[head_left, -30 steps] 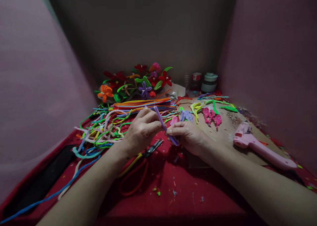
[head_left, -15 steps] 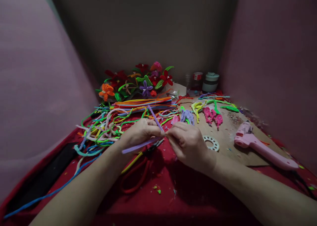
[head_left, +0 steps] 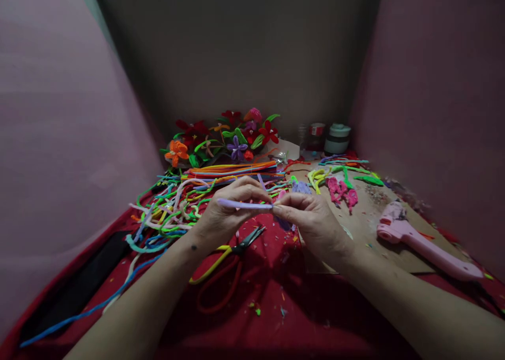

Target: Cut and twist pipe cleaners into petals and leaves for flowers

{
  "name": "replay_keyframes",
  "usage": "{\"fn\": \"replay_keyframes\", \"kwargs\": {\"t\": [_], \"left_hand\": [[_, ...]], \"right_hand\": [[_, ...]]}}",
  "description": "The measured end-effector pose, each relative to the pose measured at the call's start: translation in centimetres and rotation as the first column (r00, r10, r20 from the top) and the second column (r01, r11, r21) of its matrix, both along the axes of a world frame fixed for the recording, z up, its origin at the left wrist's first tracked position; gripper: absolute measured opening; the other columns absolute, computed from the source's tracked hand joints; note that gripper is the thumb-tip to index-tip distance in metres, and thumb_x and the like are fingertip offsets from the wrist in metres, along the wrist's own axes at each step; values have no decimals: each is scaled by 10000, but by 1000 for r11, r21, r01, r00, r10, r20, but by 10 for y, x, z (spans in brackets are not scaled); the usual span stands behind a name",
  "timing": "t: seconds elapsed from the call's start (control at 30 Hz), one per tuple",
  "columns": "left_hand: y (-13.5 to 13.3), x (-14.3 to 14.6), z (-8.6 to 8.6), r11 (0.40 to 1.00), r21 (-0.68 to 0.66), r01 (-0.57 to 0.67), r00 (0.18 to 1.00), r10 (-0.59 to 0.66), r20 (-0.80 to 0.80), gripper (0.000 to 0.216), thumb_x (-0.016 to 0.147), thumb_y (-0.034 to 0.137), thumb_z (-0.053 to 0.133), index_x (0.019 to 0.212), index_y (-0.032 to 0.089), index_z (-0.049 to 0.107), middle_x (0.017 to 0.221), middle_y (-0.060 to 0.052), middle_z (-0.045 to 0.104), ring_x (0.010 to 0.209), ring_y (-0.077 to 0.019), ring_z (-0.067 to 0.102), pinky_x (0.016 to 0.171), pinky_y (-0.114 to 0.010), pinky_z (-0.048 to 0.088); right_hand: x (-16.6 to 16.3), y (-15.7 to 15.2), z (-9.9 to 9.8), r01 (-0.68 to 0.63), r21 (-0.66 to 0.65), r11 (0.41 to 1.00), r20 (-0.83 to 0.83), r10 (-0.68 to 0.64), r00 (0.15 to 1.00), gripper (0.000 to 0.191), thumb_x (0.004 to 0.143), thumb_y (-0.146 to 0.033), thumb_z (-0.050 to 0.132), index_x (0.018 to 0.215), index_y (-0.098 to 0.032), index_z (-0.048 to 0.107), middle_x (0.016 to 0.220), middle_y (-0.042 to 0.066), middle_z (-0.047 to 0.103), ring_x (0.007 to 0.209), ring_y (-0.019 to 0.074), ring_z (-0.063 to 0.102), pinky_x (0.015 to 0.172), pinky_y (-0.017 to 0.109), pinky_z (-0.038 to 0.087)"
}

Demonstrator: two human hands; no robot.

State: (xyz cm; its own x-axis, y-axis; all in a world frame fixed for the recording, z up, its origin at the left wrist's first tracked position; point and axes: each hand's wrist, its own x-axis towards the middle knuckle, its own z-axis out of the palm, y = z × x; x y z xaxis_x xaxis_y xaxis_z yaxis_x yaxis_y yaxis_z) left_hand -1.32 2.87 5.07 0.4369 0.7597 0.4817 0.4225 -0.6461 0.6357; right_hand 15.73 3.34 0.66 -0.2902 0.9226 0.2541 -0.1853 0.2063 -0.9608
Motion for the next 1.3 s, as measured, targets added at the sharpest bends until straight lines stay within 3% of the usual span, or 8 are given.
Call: {"fn": "replay_keyframes", "kwargs": {"t": [0.2,0.43,0.67,0.87,0.93,1.03,1.13,1.3], "left_hand": [[2,1,-8,989,142,31,993,-14,-121,96,793,221,550,768,182,635,871,-52,582,874,-176,505,811,-298,389],[0,3,-15,855,-518,-12,998,45,52,241,761,379,549,697,147,566,613,9,492,559,-106,427,531,-212,350],[5,4,-10,893,-443,-80,991,121,65,208,764,341,537,696,145,533,626,35,462,567,-79,388,535,-182,327],[4,5,-10,952,-271,-145,986,114,-125,208,799,311,487,683,140,513,622,34,435,588,-87,383,554,-198,328],[3,4,-11,966,-203,-162,973,122,-198,213,816,292,451,658,151,466,609,39,392,569,-87,356,537,-203,319],[1,4,-11,977,-159,-144,955,94,-282,195,829,280,415,677,163,448,628,29,407,588,-99,371,552,-211,338],[1,4,-11,986,-151,-65,949,14,-315,157,835,263,400,741,165,479,691,7,469,656,-115,424,613,-223,371],[1,3,-9,960,-259,-107,962,34,-272,189,833,290,415,712,153,463,626,32,392,566,-92,349,522,-206,321]], "right_hand": [[2,-4,3,-18,22,1000,121,15,992,180,727,-261,588,581,-160,564,525,-38,433,503,79,349,488,240,275],[-2,-10,0,94,444,891,279,-237,931,162,748,-169,545,587,-167,554,585,-6,497,574,105,431,564,259,327],[-1,2,-3,-100,-119,988,107,113,988,205,700,-302,617,580,-149,552,524,-36,465,480,74,369,483,237,291],[-2,0,-5,37,110,993,308,-69,949,204,745,-255,573,573,-147,553,516,-34,470,487,80,388,482,231,322],[-2,-3,-6,55,370,928,371,-201,906,177,786,-216,529,641,-145,602,588,1,542,558,106,466,552,248,385],[-1,-4,-3,97,764,637,287,-471,834,172,824,-175,488,835,-141,656,802,77,630,768,162,538,714,303,429],[1,-3,1,58,888,456,249,-583,773,190,827,-171,499,928,-154,659,920,101,646,908,202,511,825,361,396],[3,2,4,-1,565,825,419,-286,862,206,806,-207,525,637,-157,630,615,20,576,614,130,467,618,287,388]]}}
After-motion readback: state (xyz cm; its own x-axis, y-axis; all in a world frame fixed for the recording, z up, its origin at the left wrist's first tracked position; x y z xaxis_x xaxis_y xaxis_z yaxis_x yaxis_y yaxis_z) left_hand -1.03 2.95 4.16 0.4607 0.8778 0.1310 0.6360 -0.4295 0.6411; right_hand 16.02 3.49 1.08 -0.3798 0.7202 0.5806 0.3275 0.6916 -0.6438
